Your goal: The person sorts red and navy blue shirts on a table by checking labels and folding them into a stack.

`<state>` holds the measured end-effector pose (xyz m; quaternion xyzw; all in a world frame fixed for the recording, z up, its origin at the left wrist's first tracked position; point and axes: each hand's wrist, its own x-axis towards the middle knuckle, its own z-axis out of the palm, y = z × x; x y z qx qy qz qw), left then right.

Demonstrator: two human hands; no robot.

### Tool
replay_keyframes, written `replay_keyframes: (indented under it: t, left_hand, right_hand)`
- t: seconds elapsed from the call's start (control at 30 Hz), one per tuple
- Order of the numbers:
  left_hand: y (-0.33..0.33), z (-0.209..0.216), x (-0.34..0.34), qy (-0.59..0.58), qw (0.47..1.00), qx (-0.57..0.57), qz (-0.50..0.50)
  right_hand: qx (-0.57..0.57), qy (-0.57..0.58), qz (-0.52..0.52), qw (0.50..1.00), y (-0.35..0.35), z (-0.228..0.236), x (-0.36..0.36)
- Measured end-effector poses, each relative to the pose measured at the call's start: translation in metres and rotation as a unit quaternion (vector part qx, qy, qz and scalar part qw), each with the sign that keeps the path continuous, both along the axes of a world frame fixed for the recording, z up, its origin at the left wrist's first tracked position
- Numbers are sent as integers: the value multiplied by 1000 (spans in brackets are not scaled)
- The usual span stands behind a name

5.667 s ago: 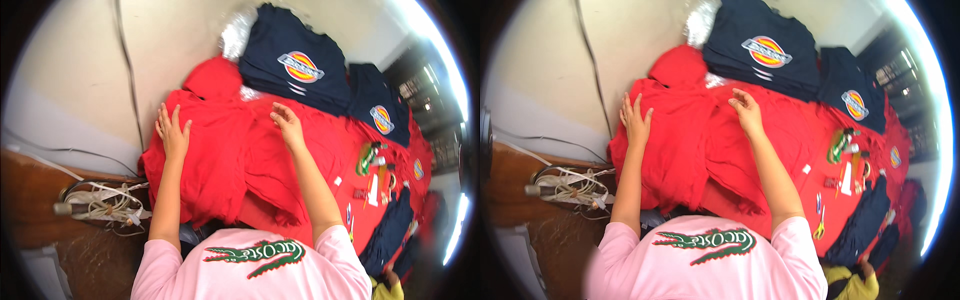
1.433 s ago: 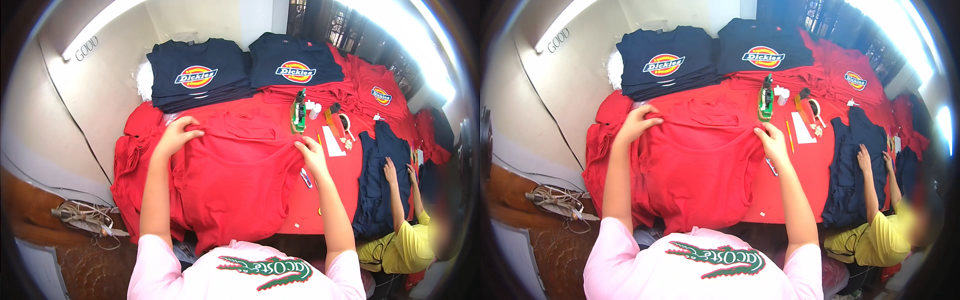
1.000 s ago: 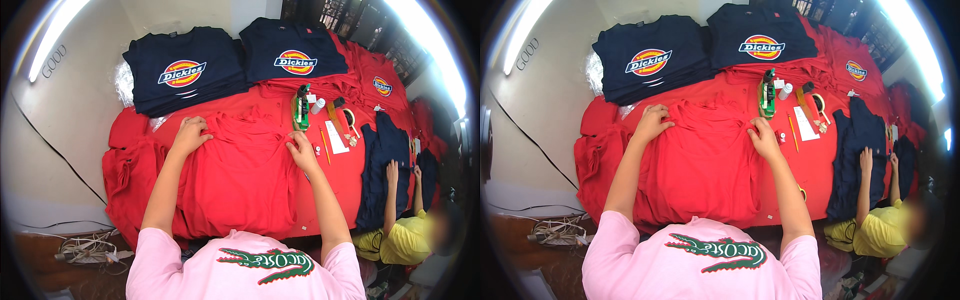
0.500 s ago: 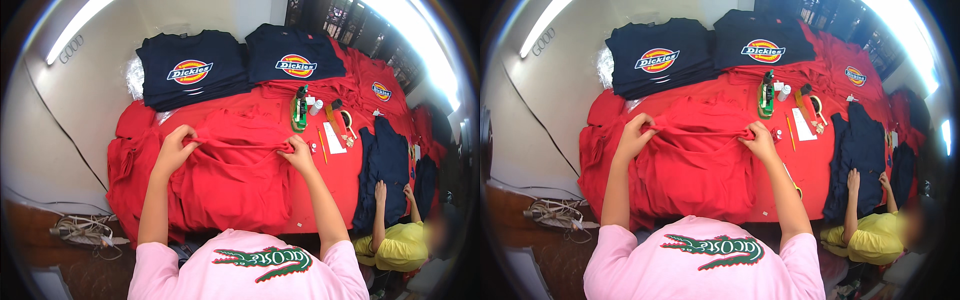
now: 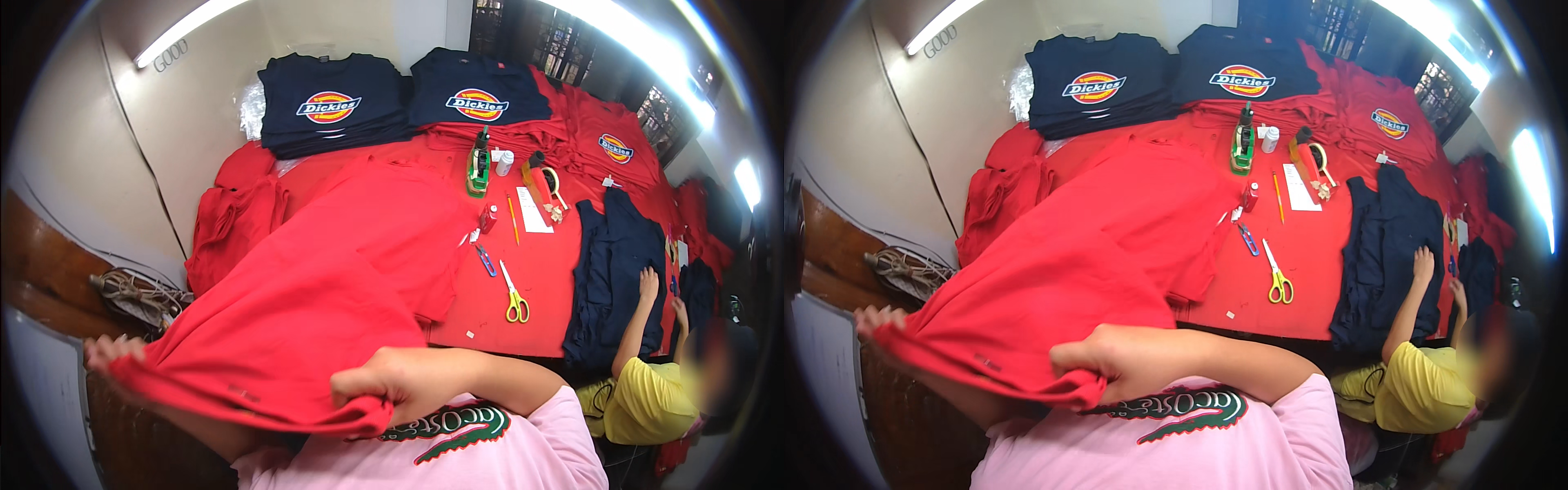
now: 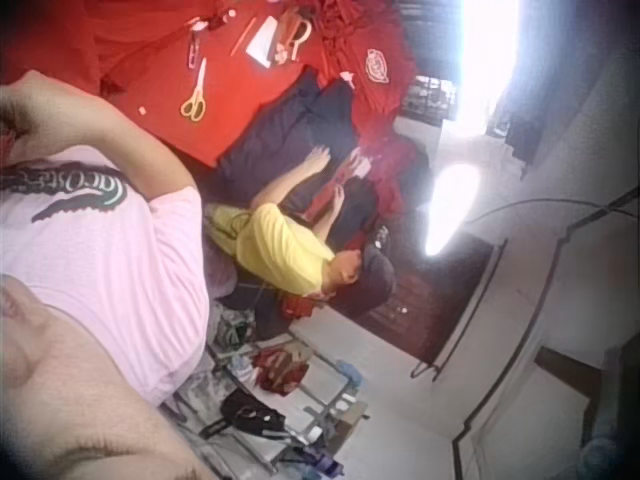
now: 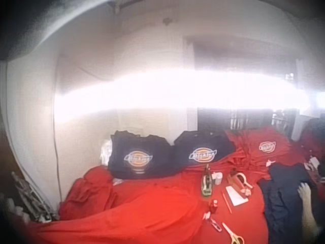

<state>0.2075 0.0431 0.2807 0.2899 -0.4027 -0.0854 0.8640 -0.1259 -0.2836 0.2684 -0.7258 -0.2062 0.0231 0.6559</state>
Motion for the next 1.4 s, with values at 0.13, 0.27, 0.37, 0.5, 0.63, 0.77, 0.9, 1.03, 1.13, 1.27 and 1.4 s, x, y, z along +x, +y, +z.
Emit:
replay_keyframes:
  t: [0.13, 0.27, 0.37, 0.5, 0.63, 0.77, 0.9, 1.03, 1.13, 1.27, 1.4]
  left_hand:
    - [88, 55, -62, -173, 977, -108, -55]
    - [173, 83, -70, -291, 948, -128, 21]
    - [187, 92, -69, -325, 934, -100, 110]
    - [102, 108, -48, -227, 972, -23, 49]
    - [-72, 63, 39, -133, 991, 31, 0]
    - [-246, 1, 85, -237, 898, 310, 201]
    - [-384, -52, 109, -272, 848, 452, -48]
    - [-494, -148, 140, -337, 732, 558, -199]
    - [-532, -210, 173, -320, 739, 566, -179]
    - [-569, -243, 175, -433, 729, 492, -197]
    - [-584, -255, 182, -482, 670, 527, -202]
  right_hand:
    - [20, -30, 89, 995, 25, 18, -14]
    - [62, -113, 131, 983, 30, 21, -36]
    - [82, -176, 80, 978, 28, 25, -50]
    - [103, -213, -48, 970, 1, 17, -52]
    - [101, -97, -253, 957, -46, -10, -57]
    - [1, -49, -492, 869, -105, -36, -13]
    - [87, 82, -588, 800, -205, -101, 29]
    - [50, 157, -655, 738, -297, -229, 41]
    - [-205, 100, -686, 691, -319, -272, 69]
    - [29, 167, -647, 743, -345, -286, 77]
    - [-152, 136, -670, 713, -333, -264, 84]
